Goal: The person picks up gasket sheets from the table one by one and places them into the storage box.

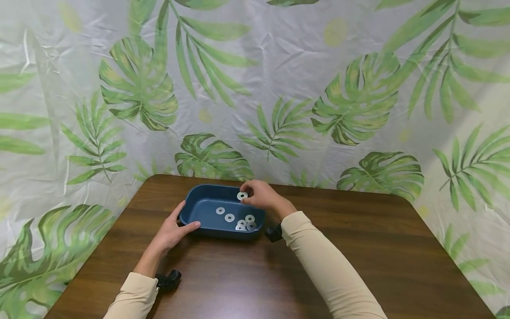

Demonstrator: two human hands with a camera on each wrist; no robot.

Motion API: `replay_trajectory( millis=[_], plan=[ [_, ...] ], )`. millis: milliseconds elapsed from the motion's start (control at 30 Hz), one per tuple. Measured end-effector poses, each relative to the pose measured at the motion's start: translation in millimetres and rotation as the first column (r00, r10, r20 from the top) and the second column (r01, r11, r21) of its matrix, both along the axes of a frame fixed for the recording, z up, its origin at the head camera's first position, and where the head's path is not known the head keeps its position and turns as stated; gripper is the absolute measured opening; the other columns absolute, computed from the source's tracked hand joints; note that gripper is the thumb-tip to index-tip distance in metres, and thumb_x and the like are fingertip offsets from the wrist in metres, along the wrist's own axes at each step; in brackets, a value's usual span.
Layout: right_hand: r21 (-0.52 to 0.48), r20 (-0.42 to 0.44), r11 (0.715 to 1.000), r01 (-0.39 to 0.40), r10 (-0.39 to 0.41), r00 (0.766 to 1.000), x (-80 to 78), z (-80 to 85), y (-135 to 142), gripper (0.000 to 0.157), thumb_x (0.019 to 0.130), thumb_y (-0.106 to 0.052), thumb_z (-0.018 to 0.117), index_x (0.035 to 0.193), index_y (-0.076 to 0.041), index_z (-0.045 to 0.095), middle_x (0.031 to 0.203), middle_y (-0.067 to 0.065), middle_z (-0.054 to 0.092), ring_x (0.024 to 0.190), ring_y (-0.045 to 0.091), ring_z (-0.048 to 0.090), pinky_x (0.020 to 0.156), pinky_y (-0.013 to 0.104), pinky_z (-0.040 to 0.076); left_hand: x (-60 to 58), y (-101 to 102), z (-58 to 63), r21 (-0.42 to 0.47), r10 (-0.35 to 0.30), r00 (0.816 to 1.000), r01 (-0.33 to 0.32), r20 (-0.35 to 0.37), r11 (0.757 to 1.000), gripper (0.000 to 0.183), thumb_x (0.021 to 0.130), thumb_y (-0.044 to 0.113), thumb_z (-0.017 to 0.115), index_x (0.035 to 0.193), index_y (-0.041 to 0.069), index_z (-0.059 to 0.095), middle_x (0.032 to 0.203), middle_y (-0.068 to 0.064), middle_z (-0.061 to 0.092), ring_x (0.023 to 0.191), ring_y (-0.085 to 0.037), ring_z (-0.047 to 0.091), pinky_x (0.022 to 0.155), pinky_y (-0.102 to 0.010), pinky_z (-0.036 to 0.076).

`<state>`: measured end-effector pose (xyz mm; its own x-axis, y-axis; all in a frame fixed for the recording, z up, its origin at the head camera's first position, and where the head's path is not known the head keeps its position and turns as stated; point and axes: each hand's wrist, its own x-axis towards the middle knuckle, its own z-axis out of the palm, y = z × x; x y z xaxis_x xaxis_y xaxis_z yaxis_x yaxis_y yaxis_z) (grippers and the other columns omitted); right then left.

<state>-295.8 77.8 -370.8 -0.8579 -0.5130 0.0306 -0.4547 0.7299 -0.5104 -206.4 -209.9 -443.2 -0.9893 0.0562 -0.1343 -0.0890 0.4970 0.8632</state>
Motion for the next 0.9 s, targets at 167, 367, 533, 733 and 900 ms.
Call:
replay_trajectory(
  millis=[167, 367, 533, 733, 900],
  plan=[
    [-0.03, 0.002, 0.999, 0.026, -0.026, 1.0, -1.7, -1.2, 1, 0.032, 0.089, -0.016, 0.073, 0.119, -0.007, 0.067, 0.109, 0.009, 0.068, 0.095, 0.02, 0.061, 0.09, 0.037, 0.052, -1.9, 1, 1.5, -0.01, -0.001, 1.0, 0.001, -0.014, 1.0, 0.096, 0.091, 0.04, 0.069, 0.161, 0.016, 0.008, 0.165, -0.027, 0.011, 0.15, -0.051, 0.015, 0.117, -0.067, 0.024],
    [-0.022, -0.007, 1.0, 0.018, -0.019, 1.0, -2.6, -4.4, 2, 0.031, 0.089, -0.017, 0.074, 0.118, -0.006, 0.067, 0.109, 0.009, 0.069, 0.093, 0.019, 0.062, 0.089, 0.036, 0.053, 0.3, 1, 0.8, -0.015, -0.003, 1.0, 0.003, -0.006, 1.0, 0.096, 0.091, 0.039, 0.07, 0.161, 0.014, 0.009, 0.164, -0.028, 0.012, 0.15, -0.051, 0.015, 0.117, -0.067, 0.024],
    [-0.035, 0.002, 0.999, 0.025, -0.025, 1.0, -3.5, -8.1, 2, 0.031, 0.089, -0.019, 0.074, 0.118, -0.007, 0.067, 0.109, 0.008, 0.068, 0.093, 0.019, 0.062, 0.088, 0.036, 0.053, -0.2, 0, -0.5, -0.004, -0.001, 1.0, 0.001, -0.008, 1.0, 0.096, 0.091, 0.039, 0.07, 0.161, 0.015, 0.008, 0.165, -0.027, 0.01, 0.15, -0.05, 0.014, 0.117, -0.066, 0.024],
    [-0.059, 0.008, 0.998, 0.025, -0.024, 1.0, -3.5, -8.9, 2, 0.032, 0.09, -0.02, 0.072, 0.119, -0.007, 0.067, 0.115, 0.01, 0.067, 0.099, 0.022, 0.064, 0.091, 0.039, 0.053, 0.5, 0, 0.8, 0.013, -0.011, 1.0, 0.011, -0.001, 1.0, 0.096, 0.092, 0.039, 0.069, 0.162, 0.016, 0.008, 0.165, -0.026, 0.008, 0.151, -0.05, 0.012, 0.117, -0.066, 0.023],
    [-0.054, 0.022, 0.998, 0.024, -0.023, 1.0, -2.9, -10.4, 2, 0.035, 0.092, -0.021, 0.07, 0.124, -0.007, 0.064, 0.122, 0.014, 0.063, 0.107, 0.028, 0.063, 0.095, 0.043, 0.052, 1.0, 0, 1.4, 0.013, -0.014, 1.0, 0.014, 0.005, 1.0, 0.096, 0.092, 0.039, 0.069, 0.162, 0.016, 0.007, 0.166, -0.026, 0.008, 0.151, -0.05, 0.011, 0.117, -0.066, 0.023]
  ],
)
